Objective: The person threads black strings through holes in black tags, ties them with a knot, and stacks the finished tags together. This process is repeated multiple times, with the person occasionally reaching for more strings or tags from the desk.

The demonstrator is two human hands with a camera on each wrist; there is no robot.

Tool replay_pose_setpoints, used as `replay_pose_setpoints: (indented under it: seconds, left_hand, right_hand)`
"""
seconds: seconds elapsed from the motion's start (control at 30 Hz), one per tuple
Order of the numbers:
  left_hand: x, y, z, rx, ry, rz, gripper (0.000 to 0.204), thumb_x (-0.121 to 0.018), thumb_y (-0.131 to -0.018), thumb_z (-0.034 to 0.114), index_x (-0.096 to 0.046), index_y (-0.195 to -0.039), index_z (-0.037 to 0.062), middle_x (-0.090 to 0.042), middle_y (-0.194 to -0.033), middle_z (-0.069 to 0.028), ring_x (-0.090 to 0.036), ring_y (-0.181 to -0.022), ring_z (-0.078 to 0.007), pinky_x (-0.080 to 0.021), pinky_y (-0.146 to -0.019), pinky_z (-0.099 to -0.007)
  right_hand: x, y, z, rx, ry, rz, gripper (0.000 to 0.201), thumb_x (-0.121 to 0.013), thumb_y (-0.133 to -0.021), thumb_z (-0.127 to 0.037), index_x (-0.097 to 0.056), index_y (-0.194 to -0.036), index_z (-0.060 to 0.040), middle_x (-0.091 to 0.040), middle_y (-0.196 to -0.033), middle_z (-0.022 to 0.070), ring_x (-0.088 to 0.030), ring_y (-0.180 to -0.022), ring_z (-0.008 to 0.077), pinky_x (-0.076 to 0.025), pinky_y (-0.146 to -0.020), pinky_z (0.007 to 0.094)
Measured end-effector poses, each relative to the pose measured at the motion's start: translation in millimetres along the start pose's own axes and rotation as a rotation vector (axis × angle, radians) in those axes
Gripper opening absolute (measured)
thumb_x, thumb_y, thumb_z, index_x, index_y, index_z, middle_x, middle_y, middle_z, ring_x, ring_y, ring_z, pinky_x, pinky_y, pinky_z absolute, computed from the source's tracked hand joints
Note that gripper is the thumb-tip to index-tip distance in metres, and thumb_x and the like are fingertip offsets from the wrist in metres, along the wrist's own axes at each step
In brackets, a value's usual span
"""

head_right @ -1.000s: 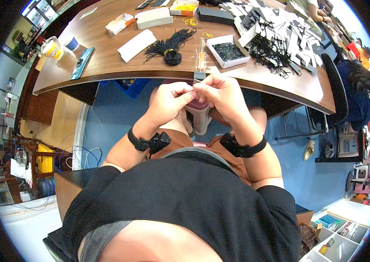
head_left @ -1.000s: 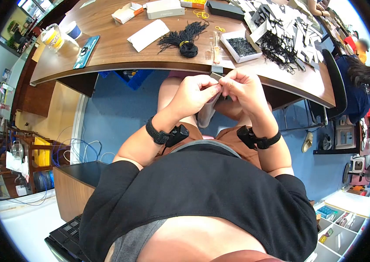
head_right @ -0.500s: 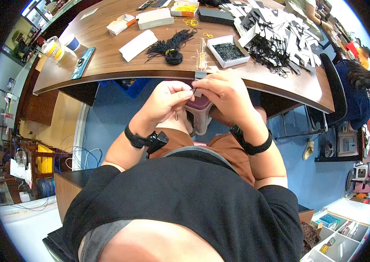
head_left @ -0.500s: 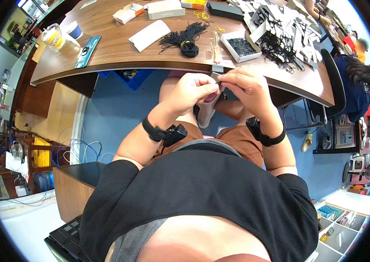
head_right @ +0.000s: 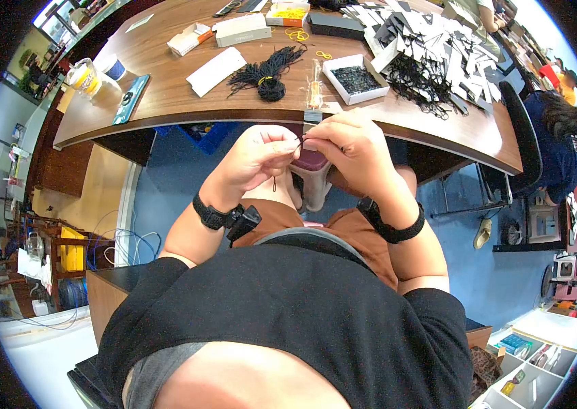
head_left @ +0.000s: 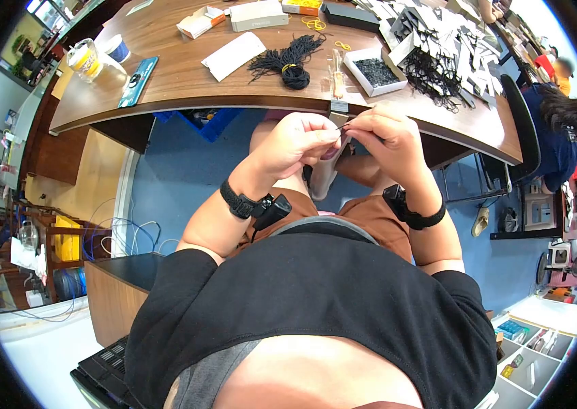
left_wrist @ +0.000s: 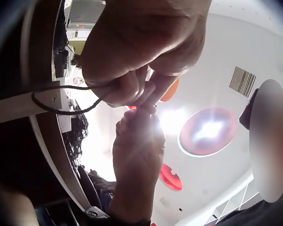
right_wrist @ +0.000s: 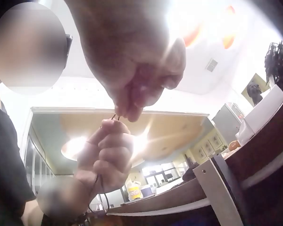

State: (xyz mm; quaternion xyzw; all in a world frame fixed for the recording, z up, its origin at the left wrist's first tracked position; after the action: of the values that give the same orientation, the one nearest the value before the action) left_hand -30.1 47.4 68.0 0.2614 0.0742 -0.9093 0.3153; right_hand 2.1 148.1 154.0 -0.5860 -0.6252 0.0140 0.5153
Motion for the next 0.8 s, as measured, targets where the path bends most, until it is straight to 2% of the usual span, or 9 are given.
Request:
replay_pose_setpoints:
  seconds: [0.1, 0.27, 0.37, 0.47, 0.57, 0.77, 0.8]
  left_hand:
    - [1, 1, 2, -0.019, -0.077, 0.057, 0.016, -0.057, -0.089, 0.016, -0.06, -0.084, 0.0012, -0.043, -0.06, 0.0076, -0.03, -0.05, -0.0007, -0.022, -0.044, -0.0166]
    - [0, -1, 2, -0.016, -0.136, 0.067, 0.017, -0.057, -0.09, 0.016, -0.06, -0.084, 0.001, -0.044, -0.061, 0.0071, -0.031, -0.05, -0.0012, -0.023, -0.045, -0.0173]
    - [-3, -3, 1, -0.025, -0.131, 0.047, 0.017, -0.057, -0.09, 0.017, -0.06, -0.084, 0.0011, -0.044, -0.061, 0.0072, -0.03, -0.051, -0.0013, -0.023, -0.046, -0.0173]
    - [-5, -3, 0, 0.001, -0.095, 0.005, 0.018, -0.057, -0.09, 0.018, -0.06, -0.084, 0.0012, -0.043, -0.061, 0.0074, -0.03, -0.051, -0.0015, -0.023, -0.046, -0.0174]
    - [-7, -2, -1, 0.015, -0.093, -0.007, 0.017, -0.057, -0.09, 0.017, -0.06, -0.085, 0.0012, -0.042, -0.061, 0.0077, -0.03, -0.051, -0.0016, -0.023, -0.046, -0.0177]
    - [-5, -3, 2, -0.041, -0.115, 0.023, 0.016, -0.056, -0.091, 0.016, -0.06, -0.086, 0.0009, -0.042, -0.061, 0.0077, -0.029, -0.051, -0.0017, -0.022, -0.046, -0.0178]
    - [-5, -3, 2, -0.051, -0.113, 0.019, 0.016, -0.056, -0.091, 0.016, -0.06, -0.086, 0.0008, -0.042, -0.061, 0.0077, -0.029, -0.051, -0.0017, -0.022, -0.046, -0.0178]
  right_hand:
    - [0, 3, 4, -0.065, -0.045, 0.006, 0.012, -0.07, -0.072, -0.011, -0.068, -0.084, -0.0069, -0.064, -0.076, 0.0068, -0.06, -0.069, 0.0237, -0.047, -0.065, 0.0314]
    - [-1, 3, 2, -0.14, -0.11, 0.011, 0.017, -0.069, -0.073, -0.011, -0.068, -0.09, -0.0076, -0.064, -0.075, 0.0062, -0.059, -0.068, 0.0234, -0.046, -0.065, 0.0314]
    - [1, 0, -7, 0.057, 0.024, -0.013, 0.02, -0.068, -0.073, -0.011, -0.067, -0.092, -0.0081, -0.063, -0.074, 0.0059, -0.059, -0.068, 0.0239, -0.045, -0.064, 0.0323]
    - [2, 3, -3, 0.09, 0.046, -0.002, 0.019, -0.068, -0.074, -0.011, -0.067, -0.093, -0.0088, -0.063, -0.073, 0.0059, -0.058, -0.069, 0.0245, -0.045, -0.064, 0.0334]
    - [3, 5, 2, 0.016, 0.057, 0.019, 0.019, -0.069, -0.074, -0.011, -0.067, -0.092, -0.0075, -0.064, -0.076, 0.0069, -0.059, -0.07, 0.024, -0.046, -0.065, 0.0324]
    - [-1, 10, 13, -0.224, -0.282, 0.033, 0.023, -0.07, -0.074, -0.009, -0.067, -0.096, -0.0059, -0.066, -0.084, 0.0087, -0.061, -0.073, 0.0227, -0.049, -0.068, 0.0297]
    - [-1, 9, 11, -0.191, -0.225, 0.03, 0.023, -0.07, -0.074, -0.009, -0.067, -0.097, -0.006, -0.066, -0.083, 0.0084, -0.061, -0.073, 0.0223, -0.049, -0.068, 0.0296]
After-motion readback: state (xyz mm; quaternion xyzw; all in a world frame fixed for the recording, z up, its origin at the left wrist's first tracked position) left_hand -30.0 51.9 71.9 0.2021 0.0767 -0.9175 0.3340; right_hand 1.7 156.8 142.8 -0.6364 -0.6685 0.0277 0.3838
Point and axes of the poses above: each hand's wrist, its own y-axis away from the middle knuckle, its own x-axis out of the back of the hand, z = x × y, the point moved 9 cm from there along -y, towards the middle knuckle
